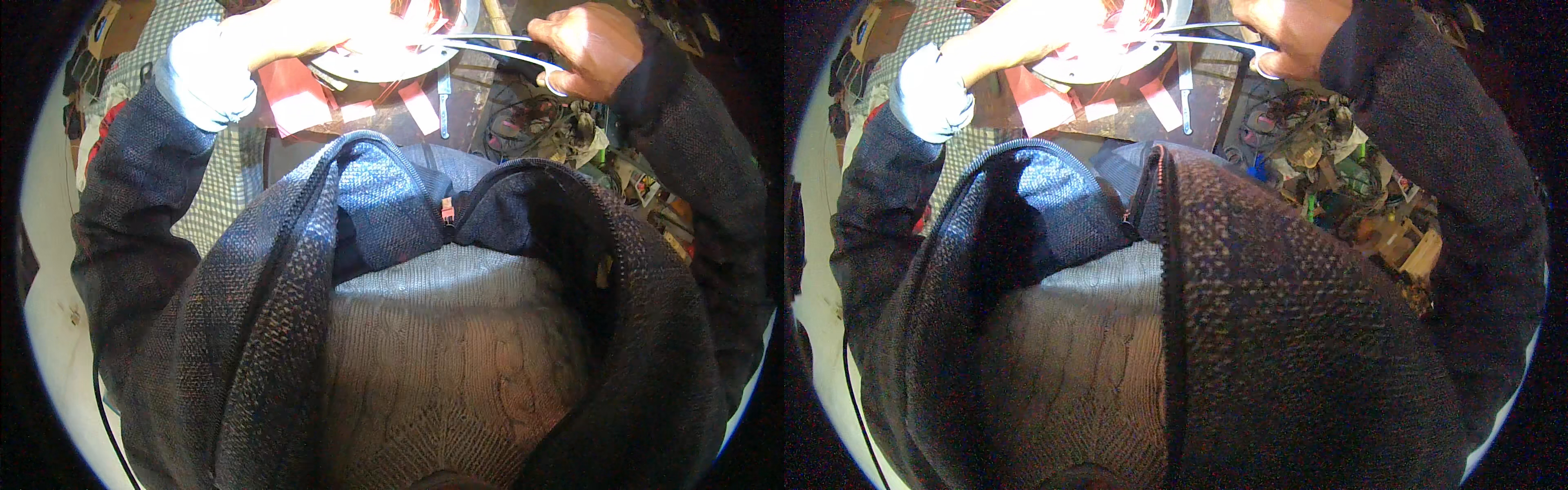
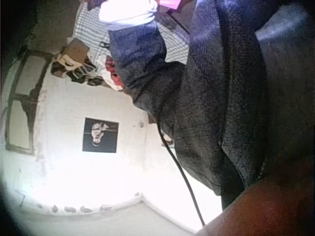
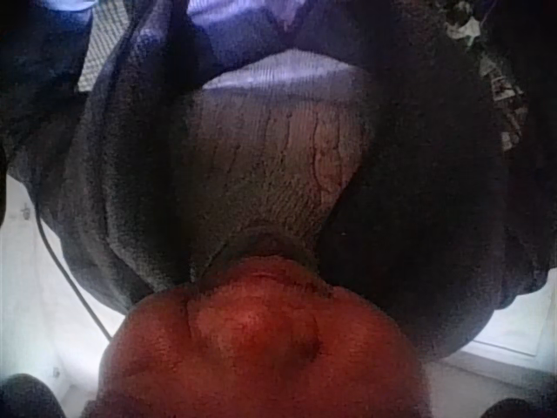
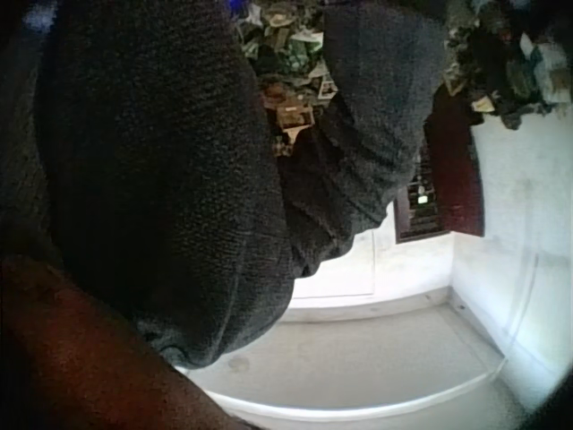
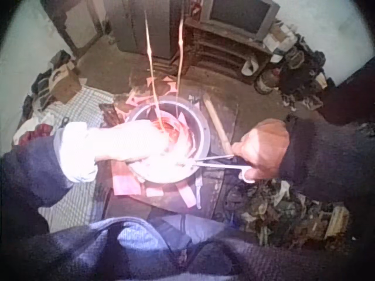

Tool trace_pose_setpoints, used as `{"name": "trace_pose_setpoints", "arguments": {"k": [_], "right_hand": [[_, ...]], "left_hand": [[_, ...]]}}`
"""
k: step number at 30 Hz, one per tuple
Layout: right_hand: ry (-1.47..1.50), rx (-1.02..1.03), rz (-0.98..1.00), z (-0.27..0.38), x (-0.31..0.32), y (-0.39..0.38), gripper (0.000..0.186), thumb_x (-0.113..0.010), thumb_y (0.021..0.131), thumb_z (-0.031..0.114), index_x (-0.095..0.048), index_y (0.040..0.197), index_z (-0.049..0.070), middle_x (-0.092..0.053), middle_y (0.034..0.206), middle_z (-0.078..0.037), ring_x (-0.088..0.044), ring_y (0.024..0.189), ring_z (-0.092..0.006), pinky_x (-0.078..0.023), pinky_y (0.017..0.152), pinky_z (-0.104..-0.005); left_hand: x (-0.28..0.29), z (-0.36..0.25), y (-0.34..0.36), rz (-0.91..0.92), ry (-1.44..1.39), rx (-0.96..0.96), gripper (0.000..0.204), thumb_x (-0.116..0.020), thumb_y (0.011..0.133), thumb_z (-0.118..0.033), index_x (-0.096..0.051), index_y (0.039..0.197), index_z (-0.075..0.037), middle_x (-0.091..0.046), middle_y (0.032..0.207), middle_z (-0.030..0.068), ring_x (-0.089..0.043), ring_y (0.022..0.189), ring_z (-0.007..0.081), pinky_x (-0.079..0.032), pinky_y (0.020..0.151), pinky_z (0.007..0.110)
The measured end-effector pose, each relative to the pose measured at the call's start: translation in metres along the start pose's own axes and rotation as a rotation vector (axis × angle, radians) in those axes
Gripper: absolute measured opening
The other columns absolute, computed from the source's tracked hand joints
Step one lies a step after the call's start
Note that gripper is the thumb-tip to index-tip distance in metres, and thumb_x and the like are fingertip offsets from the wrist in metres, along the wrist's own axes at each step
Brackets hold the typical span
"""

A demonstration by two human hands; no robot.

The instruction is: The person winds red wire around a circular metal component using a pair of long metal tongs. They repeatedly pull the wire and wrap it around the object while holding it steady with their other hand.

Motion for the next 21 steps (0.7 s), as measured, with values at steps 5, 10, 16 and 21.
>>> {"name": "trace_pose_setpoints", "arguments": {"k": [5,10,16,21], "right_hand": [[0.001,-0.001,0.012,0.004,-0.002,0.004,0.037,-0.075,0.077,0.034,-0.065,0.094,0.003,-0.069,0.077,-0.019,-0.069,0.075,-0.0406,-0.054,0.070,-0.0514],[-0.061,-0.024,-0.040,-0.001,0.001,0.002,0.034,-0.074,0.074,0.032,-0.065,0.089,0.003,-0.068,0.074,-0.018,-0.069,0.074,-0.0394,-0.054,0.069,-0.0506],[-0.045,0.016,-0.131,0.007,0.001,-0.029,0.043,-0.078,0.076,0.019,-0.062,0.113,0.004,-0.064,0.092,-0.016,-0.062,0.092,-0.0409,-0.050,0.078,-0.0515],[0.036,-0.042,-0.018,0.006,-0.003,-0.067,0.044,-0.077,0.076,0.021,-0.062,0.113,0.003,-0.063,0.091,-0.018,-0.061,0.091,-0.0425,-0.048,0.078,-0.0520]], "left_hand": [[-0.005,0.011,0.005,-0.071,-0.128,-0.154,0.019,-0.063,0.100,-0.020,-0.071,0.101,-0.003,-0.070,0.085,0.0073,-0.067,0.074,0.0211,-0.055,0.072,0.033],[0.004,0.014,-0.017,-0.181,-0.195,-0.029,0.019,-0.062,0.099,-0.019,-0.071,0.104,-0.003,-0.071,0.088,0.0069,-0.067,0.075,0.0210,-0.056,0.074,0.032],[0.008,-0.003,-0.026,-0.165,-0.101,-0.015,0.019,-0.063,0.099,-0.018,-0.071,0.104,-0.002,-0.071,0.088,0.0069,-0.068,0.076,0.0205,-0.056,0.074,0.032],[0.009,-0.010,-0.023,-0.139,-0.070,-0.022,0.018,-0.063,0.099,-0.018,-0.071,0.104,-0.002,-0.071,0.088,0.0069,-0.068,0.076,0.0201,-0.056,0.074,0.032]]}}
Point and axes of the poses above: each hand's wrist, its own y-axis towards the middle knuckle, its own x-axis out of the back of the hand, z = x × y, the point moved 7 cm from there along y, towards the middle knuckle
